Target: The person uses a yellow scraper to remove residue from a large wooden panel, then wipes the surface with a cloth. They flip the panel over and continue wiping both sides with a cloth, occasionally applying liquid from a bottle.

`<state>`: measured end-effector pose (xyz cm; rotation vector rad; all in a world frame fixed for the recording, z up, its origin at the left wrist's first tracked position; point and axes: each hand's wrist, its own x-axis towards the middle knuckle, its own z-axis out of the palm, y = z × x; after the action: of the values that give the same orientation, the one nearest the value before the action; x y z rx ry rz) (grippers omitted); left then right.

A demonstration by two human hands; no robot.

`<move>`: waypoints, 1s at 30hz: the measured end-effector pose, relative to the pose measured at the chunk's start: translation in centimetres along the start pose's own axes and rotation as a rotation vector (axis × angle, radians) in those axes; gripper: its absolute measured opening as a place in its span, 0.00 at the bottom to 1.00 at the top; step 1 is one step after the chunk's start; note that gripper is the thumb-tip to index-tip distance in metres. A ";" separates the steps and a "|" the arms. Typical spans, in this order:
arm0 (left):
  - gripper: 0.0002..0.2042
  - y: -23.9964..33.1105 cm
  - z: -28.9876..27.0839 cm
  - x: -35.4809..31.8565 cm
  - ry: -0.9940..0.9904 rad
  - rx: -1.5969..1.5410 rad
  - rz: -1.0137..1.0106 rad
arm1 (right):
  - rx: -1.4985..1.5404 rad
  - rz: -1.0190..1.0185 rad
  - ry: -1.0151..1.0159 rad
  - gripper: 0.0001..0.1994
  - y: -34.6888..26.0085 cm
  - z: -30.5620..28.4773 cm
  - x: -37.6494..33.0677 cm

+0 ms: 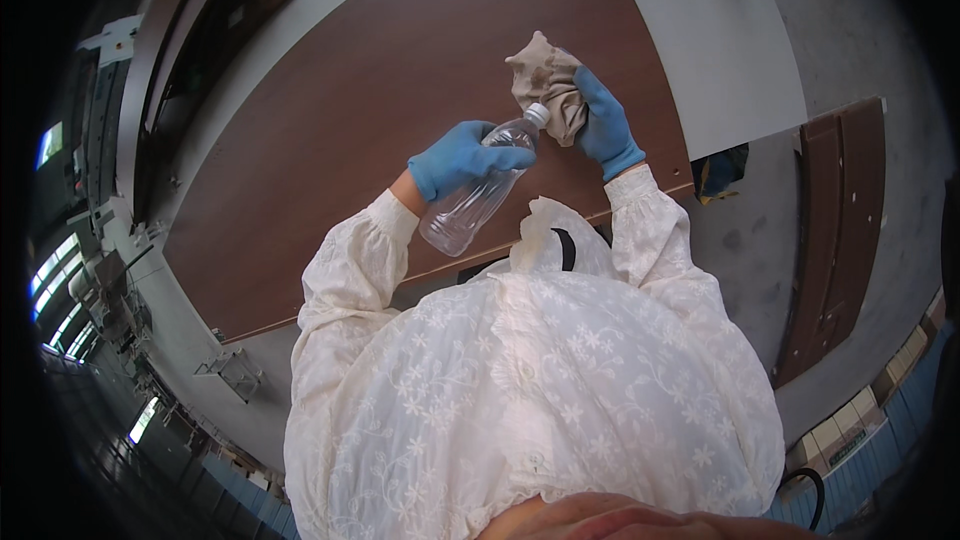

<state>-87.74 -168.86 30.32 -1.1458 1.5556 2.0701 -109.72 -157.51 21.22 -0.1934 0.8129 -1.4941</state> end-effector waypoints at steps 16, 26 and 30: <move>0.30 1.3 1.0 3.0 -0.080 0.055 -0.059 | -0.212 -0.044 0.046 0.31 -1.5 -2.9 -0.9; 0.34 0.9 0.5 4.2 -0.168 0.122 -0.032 | -0.182 -0.011 0.020 0.31 -1.3 -3.3 -0.8; 0.33 0.4 0.2 4.3 -0.169 0.148 -0.030 | -0.142 0.028 0.045 0.32 -0.9 -3.8 -0.7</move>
<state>-90.85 -169.76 27.41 -0.9121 1.5708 1.9410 -112.57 -155.60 19.29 -0.2541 0.9548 -1.4195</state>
